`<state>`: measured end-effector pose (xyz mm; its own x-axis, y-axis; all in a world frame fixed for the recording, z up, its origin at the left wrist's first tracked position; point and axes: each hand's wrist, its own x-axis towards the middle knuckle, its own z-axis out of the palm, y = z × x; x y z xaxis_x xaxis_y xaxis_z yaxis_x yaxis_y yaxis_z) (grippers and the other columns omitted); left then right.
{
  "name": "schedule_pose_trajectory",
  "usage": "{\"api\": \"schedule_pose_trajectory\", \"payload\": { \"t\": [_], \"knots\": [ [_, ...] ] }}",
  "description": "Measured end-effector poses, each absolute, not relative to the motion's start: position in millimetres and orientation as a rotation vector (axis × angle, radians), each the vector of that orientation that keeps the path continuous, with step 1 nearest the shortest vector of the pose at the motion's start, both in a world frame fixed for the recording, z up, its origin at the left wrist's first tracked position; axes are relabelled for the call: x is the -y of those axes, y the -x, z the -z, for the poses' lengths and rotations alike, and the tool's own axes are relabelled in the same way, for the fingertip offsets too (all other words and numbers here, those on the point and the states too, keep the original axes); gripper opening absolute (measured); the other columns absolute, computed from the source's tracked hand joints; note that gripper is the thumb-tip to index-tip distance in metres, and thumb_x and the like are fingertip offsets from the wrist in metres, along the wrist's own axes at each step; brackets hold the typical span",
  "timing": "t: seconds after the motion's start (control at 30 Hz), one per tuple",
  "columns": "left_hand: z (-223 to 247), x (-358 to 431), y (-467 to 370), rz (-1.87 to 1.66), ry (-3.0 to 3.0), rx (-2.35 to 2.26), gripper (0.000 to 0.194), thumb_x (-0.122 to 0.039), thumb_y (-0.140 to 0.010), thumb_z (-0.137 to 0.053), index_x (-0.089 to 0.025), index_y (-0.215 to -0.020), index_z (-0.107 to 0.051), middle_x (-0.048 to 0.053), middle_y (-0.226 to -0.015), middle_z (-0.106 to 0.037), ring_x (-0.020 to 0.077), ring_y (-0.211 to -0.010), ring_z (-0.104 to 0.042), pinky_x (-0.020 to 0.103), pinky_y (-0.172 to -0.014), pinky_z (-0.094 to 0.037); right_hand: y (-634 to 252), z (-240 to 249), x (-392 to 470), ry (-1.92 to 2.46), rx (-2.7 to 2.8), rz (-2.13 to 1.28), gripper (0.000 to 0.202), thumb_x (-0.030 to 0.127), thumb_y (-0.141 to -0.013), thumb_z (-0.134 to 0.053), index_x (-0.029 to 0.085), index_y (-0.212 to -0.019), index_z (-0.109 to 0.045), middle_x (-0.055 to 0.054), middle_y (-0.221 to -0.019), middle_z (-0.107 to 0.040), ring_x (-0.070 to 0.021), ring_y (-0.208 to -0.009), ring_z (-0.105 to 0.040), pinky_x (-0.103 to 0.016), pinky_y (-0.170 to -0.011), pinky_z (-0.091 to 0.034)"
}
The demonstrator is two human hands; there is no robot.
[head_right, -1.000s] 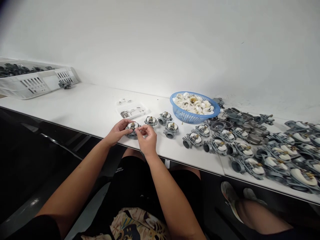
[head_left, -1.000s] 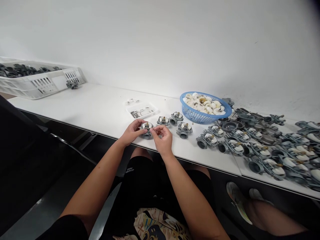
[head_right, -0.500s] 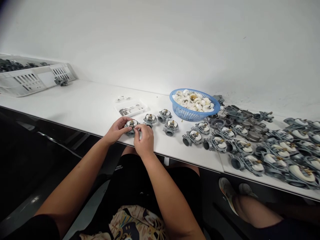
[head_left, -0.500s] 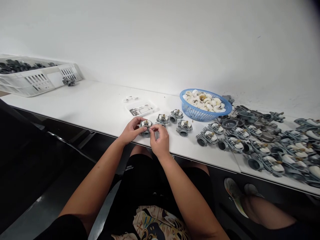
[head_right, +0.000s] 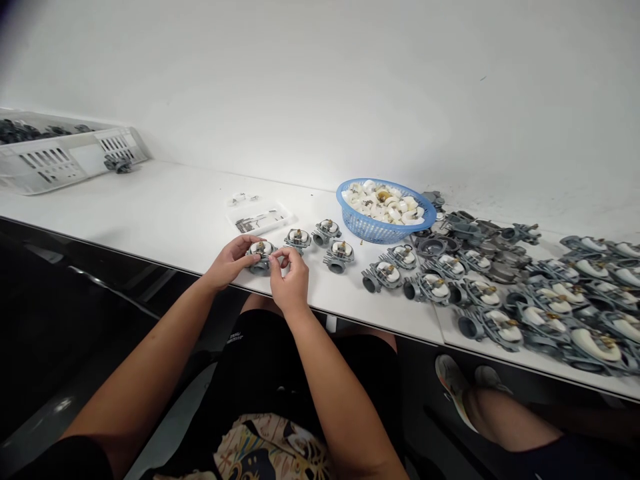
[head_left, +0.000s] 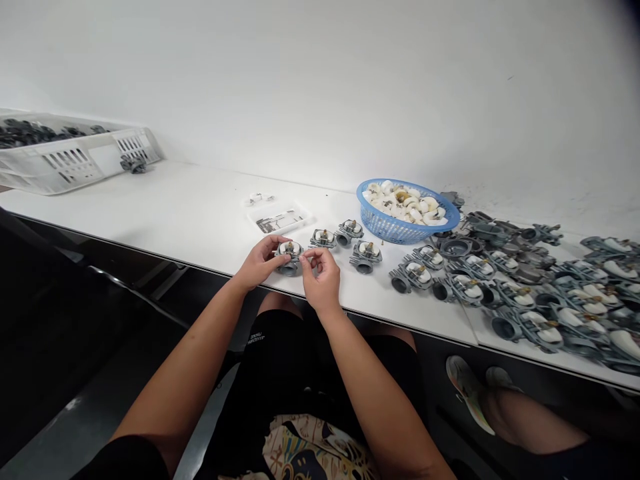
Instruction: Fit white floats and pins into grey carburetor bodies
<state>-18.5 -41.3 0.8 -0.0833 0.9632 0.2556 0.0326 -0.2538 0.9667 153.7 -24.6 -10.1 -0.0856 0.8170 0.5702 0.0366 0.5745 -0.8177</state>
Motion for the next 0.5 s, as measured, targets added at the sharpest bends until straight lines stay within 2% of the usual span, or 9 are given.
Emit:
{"api": "schedule_pose_trajectory", "payload": {
  "t": [0.13,0.5],
  "knots": [
    [2.0,40.0,19.6,-1.454,-1.354,-1.147,0.044,-0.034,-0.075,-0.083,-0.019,-0.111,-0.063,0.006,-0.114,-0.067,0.0200,-0.101,-0.061,0.030,-0.084,-0.047,-154.3,11.1,21.3,0.757,1.488,-0.895,0.014,0.035,-0.090,-0.066,0.021,-0.091,-0.063,0.000,-0.081,-0.062,-0.0129,-0.065,-0.047,-0.026,-0.062,-0.044],
    [6.1,39.6,21.8,-1.460,-1.352,-1.146,0.043,-0.032,-0.075,-0.083,-0.019,-0.111,-0.063,0.007,-0.119,-0.068,0.0202,-0.104,-0.063,0.030,-0.086,-0.048,-153.7,8.0,21.7,0.701,1.448,-0.946,0.015,0.035,-0.089,-0.068,0.021,-0.090,-0.063,-0.002,-0.086,-0.066,-0.0142,-0.072,-0.056,-0.026,-0.063,-0.044]
  ]
}}
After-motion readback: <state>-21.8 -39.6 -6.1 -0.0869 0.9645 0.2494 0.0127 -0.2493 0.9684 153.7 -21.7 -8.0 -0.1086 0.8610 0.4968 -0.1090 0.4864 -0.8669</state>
